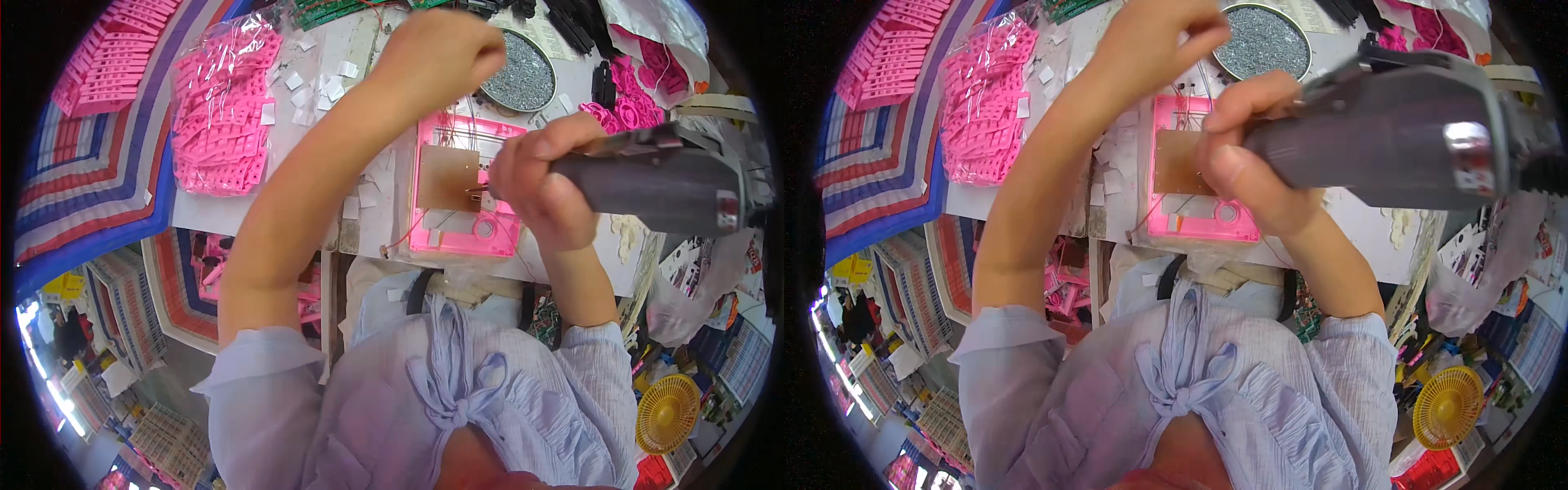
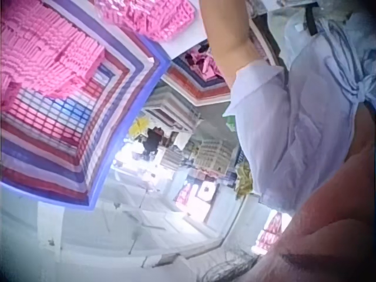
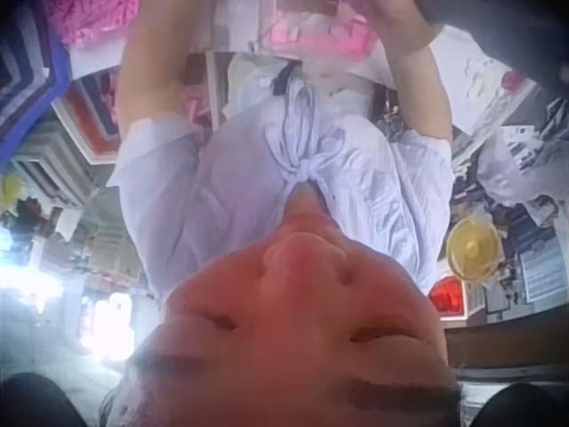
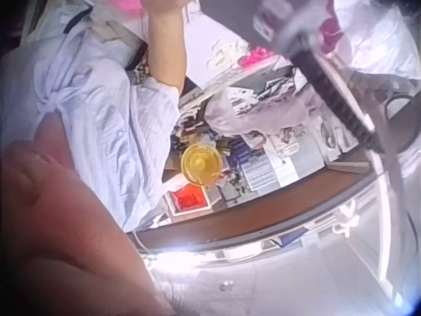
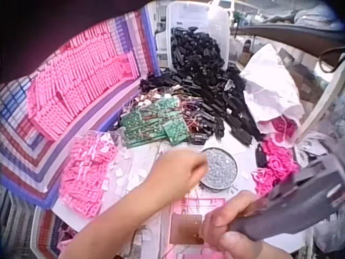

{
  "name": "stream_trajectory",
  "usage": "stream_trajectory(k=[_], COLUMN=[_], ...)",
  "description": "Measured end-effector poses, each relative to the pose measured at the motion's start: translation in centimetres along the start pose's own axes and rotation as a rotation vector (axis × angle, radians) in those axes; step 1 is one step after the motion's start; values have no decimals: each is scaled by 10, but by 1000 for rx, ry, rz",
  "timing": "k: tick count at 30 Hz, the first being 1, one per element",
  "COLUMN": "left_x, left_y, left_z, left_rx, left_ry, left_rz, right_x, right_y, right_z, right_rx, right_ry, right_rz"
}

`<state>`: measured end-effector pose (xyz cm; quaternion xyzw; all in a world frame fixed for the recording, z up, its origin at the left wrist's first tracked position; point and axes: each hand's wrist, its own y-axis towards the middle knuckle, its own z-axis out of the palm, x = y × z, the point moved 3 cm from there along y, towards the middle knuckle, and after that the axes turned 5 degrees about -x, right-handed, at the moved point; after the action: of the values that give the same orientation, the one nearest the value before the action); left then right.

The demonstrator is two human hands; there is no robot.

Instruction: The recorder is assembling an electronic toy piano, inserting a circuit board, connecting wires, and using an electric screwdriver to secure components.

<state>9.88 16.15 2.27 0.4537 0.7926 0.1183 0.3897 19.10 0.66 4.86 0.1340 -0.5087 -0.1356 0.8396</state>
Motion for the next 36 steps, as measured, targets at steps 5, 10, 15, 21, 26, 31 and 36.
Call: stream_trajectory(k=[5, 10, 15, 21, 26, 31, 36], left_x=[26, 27, 28, 10, -15, -42, -67], left_y=[30, 32, 27, 37, -16, -112, -155], left_z=[79, 90, 94, 58, -22, -38, -32], left_rx=[301, 283, 169, 334, 222, 105, -9], left_ry=[556, 502, 581, 411, -309, -126, -168], left_rz=[40, 54, 95, -131, -301, -100, -106], right_x=[-16, -21, -25, -23, -24, 0, 8], right_y=[-10, -18, -16, -18, -17, 1, 3], right_z=[3, 10, 16, 21, 18, 27, 36], right_rx=[53, 88, 125, 271, 259, 45, 125], right_ry=[-151, -178, -174, -398, -409, -169, -35], right_rz=[33, 56, 103, 119, 110, 6, 31])
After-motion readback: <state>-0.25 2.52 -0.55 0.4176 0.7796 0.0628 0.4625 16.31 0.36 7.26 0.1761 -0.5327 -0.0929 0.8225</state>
